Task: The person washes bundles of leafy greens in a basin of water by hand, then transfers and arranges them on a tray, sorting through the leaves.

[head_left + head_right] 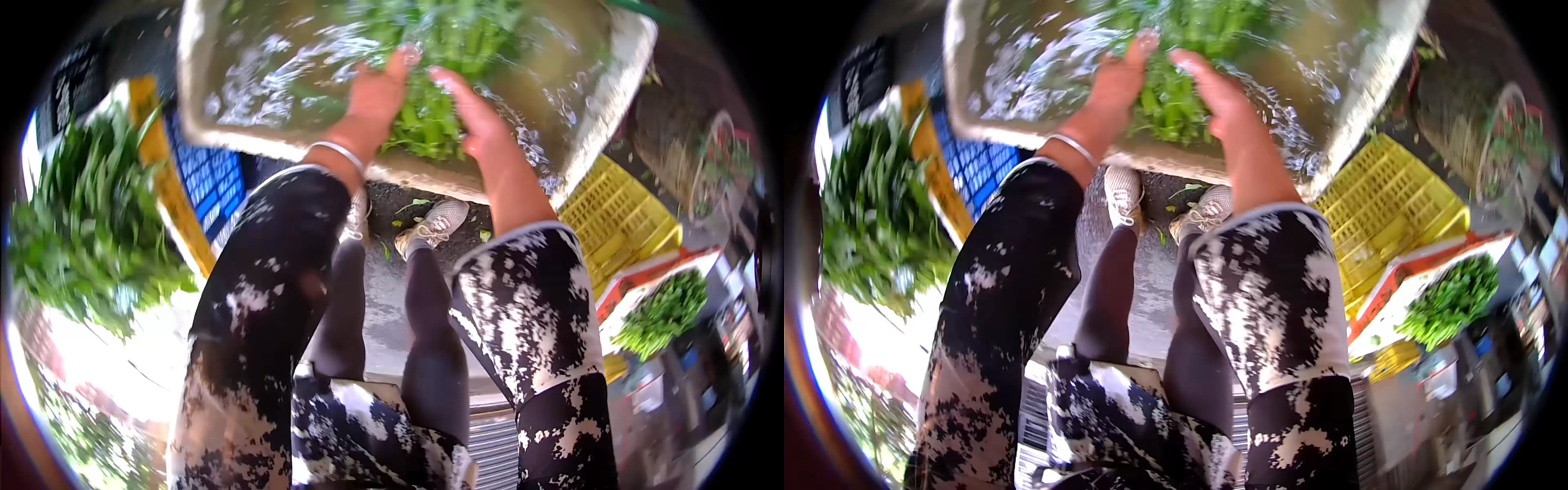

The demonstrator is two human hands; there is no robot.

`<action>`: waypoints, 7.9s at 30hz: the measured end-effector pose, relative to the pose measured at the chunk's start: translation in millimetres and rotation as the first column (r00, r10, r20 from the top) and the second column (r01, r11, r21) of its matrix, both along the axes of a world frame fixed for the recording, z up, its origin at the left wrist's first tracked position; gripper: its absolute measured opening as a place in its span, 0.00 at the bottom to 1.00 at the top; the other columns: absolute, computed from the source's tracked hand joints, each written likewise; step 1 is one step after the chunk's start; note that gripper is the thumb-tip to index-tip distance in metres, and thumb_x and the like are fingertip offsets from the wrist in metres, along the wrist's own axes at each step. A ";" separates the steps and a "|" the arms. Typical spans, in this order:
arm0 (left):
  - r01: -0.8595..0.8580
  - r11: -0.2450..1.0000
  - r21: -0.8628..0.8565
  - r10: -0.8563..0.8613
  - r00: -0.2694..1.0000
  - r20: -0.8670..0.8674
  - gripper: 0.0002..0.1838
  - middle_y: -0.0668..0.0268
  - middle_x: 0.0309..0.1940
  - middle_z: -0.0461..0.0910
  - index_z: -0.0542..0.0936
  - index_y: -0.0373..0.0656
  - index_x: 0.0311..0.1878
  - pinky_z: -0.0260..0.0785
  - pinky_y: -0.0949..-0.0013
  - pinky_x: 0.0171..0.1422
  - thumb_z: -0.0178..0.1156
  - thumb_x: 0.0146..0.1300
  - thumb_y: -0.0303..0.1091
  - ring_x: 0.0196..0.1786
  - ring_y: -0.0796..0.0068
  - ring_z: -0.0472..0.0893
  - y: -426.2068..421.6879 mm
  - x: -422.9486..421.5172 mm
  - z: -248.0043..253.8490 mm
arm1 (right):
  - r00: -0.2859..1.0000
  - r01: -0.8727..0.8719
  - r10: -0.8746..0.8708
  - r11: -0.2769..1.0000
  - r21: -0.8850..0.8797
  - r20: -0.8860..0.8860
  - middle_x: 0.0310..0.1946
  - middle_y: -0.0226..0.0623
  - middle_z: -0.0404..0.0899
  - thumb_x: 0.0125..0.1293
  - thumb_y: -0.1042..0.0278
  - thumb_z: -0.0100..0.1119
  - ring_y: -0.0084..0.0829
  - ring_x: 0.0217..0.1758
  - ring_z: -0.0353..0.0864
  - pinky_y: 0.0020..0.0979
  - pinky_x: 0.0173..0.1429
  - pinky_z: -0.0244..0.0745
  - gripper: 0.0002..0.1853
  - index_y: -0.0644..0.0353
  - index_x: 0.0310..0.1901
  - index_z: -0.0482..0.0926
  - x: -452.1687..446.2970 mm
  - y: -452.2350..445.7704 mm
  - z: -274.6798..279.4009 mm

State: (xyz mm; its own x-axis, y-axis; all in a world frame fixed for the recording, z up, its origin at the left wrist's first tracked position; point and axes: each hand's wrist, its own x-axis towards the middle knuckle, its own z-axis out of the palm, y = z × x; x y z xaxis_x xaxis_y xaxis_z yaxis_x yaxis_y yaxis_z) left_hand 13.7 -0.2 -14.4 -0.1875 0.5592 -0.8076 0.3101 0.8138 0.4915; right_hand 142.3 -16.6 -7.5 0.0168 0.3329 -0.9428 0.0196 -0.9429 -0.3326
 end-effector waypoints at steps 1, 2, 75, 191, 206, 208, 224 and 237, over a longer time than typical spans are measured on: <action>-0.026 1.000 -0.011 0.026 0.997 0.067 0.50 0.43 0.49 0.71 0.54 0.30 0.63 0.64 0.61 0.56 0.50 0.53 0.68 0.53 0.55 0.72 2.0 -4.5 16.2 | 0.990 0.123 -0.121 0.992 -0.025 0.075 0.66 0.45 0.54 0.46 0.32 0.59 0.45 0.69 0.51 0.50 0.67 0.49 0.46 0.54 0.62 0.64 -4.0 2.4 5.3; -0.051 0.998 -0.026 0.054 0.990 0.132 0.47 0.45 0.46 0.72 0.57 0.30 0.61 0.65 0.61 0.54 0.51 0.54 0.66 0.49 0.56 0.74 3.6 -8.9 32.6 | 0.961 0.251 -0.238 0.965 0.076 -0.143 0.62 0.44 0.61 0.50 0.38 0.59 0.43 0.65 0.59 0.47 0.64 0.56 0.40 0.55 0.61 0.65 -0.4 -1.0 5.2; 0.157 0.967 0.201 0.068 0.601 -0.796 0.36 0.55 0.71 0.34 0.58 0.61 0.67 0.34 0.30 0.64 0.59 0.54 0.44 0.71 0.42 0.32 -273.3 -366.1 336.6 | 0.797 -0.347 0.203 0.925 0.157 0.568 0.29 0.29 0.71 0.57 0.73 0.54 0.20 0.23 0.71 0.22 0.19 0.64 0.12 0.56 0.44 0.71 51.3 -173.9 274.1; 0.942 0.069 0.327 -0.535 0.312 -0.785 0.34 0.64 0.66 0.56 0.65 0.48 0.58 0.42 0.49 0.71 0.60 0.51 0.54 0.71 0.55 0.50 -72.6 -555.1 265.1 | 0.727 -0.169 -0.445 0.622 0.764 0.523 0.29 0.37 0.75 0.53 0.76 0.60 0.33 0.32 0.76 0.31 0.39 0.72 0.09 0.59 0.38 0.77 -418.2 -149.4 221.1; 0.971 -0.222 0.094 -0.602 -0.061 -0.796 0.25 0.75 0.71 0.45 0.61 0.66 0.65 0.27 0.50 0.73 0.46 0.64 0.51 0.74 0.66 0.39 -47.0 -452.2 256.0 | 0.876 -0.062 -0.332 0.643 0.764 0.351 0.30 0.35 0.74 0.51 0.74 0.65 0.31 0.25 0.75 0.29 0.32 0.71 0.06 0.61 0.29 0.77 -460.0 -139.5 187.8; 0.983 -0.185 -0.013 -0.643 -0.131 -0.755 0.24 0.76 0.71 0.44 0.64 0.66 0.64 0.26 0.50 0.73 0.45 0.64 0.52 0.74 0.67 0.37 -44.4 -451.3 245.0 | 0.871 -0.094 -0.323 0.628 0.772 0.369 0.29 0.34 0.74 0.50 0.74 0.65 0.29 0.25 0.74 0.28 0.32 0.70 0.06 0.61 0.29 0.77 -455.8 -149.8 198.3; 0.983 -0.143 -0.113 -0.664 -0.180 -0.725 0.22 0.79 0.71 0.43 0.64 0.71 0.63 0.25 0.51 0.74 0.44 0.65 0.51 0.74 0.68 0.36 -44.8 -442.1 235.5 | 0.691 -0.558 -0.048 0.599 0.575 0.721 0.25 0.43 0.69 0.50 0.82 0.54 0.45 0.28 0.73 0.38 0.32 0.69 0.08 0.60 0.29 0.66 -393.6 -313.3 180.6; 0.939 -0.273 0.210 -0.624 -0.007 -0.781 0.23 0.70 0.70 0.50 0.70 0.60 0.60 0.32 0.47 0.72 0.54 0.60 0.46 0.73 0.62 0.45 -55.7 -400.8 263.8 | 0.877 -0.052 -0.236 0.818 0.572 0.417 0.67 0.47 0.51 0.60 0.60 0.53 0.48 0.70 0.48 0.43 0.66 0.57 0.28 0.52 0.63 0.62 -413.8 -166.2 162.9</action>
State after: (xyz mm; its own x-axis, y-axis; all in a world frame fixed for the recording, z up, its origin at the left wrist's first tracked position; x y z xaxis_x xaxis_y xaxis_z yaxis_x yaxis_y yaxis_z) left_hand -387.1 -55.9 249.4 0.8045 0.5554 -0.2106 0.5925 -0.7756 0.2177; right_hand -271.5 -182.8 155.4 0.4471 0.7623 -0.4680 0.2246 -0.6022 -0.7661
